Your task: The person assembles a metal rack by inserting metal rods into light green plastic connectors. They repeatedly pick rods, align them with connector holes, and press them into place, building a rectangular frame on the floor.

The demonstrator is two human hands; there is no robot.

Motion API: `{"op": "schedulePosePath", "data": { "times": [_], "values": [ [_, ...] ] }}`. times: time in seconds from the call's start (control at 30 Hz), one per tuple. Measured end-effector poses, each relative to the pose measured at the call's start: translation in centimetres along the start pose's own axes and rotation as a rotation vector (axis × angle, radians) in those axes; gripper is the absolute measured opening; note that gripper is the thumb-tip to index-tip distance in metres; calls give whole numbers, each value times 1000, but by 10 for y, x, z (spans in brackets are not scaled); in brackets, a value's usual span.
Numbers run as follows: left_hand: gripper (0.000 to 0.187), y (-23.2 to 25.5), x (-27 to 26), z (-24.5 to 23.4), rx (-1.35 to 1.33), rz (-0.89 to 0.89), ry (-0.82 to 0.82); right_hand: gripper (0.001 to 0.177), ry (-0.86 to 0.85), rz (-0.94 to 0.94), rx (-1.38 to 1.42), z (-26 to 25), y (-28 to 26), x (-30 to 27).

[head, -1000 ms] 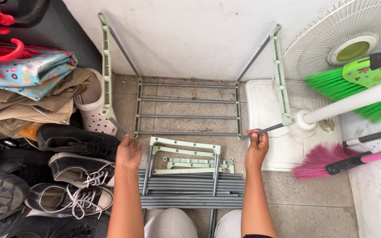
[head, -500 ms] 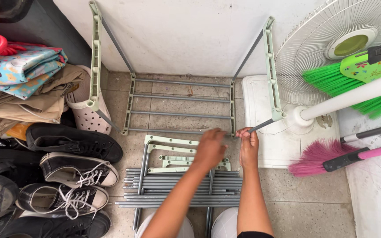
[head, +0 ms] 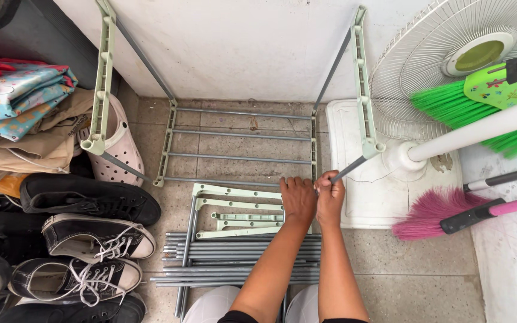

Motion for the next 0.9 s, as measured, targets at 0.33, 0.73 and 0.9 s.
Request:
{"op": "schedulePosePath", "data": {
  "times": [0.33, 0.73, 0.9],
  "values": [
    [13, -3, -5, -5, -128, 47, 194, 55, 68, 19, 29, -2, 10, 6],
    [13, -8, -9, -15, -214, 79, 226, 51, -119, 113, 93, 7, -9, 5],
    [4, -2, -12, -20, -100, 94, 228, 29, 334, -124, -262, 10, -41, -22]
  ]
}}
Point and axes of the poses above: each hand's wrist, its own x-axis towards the middle knuckle, its own z-axis out of the palm, y = z × x, the point moved 10 cm from there along x, towards the middle knuckle, and after that the axes turned 12 degrees about z, right-handed, at the moved point
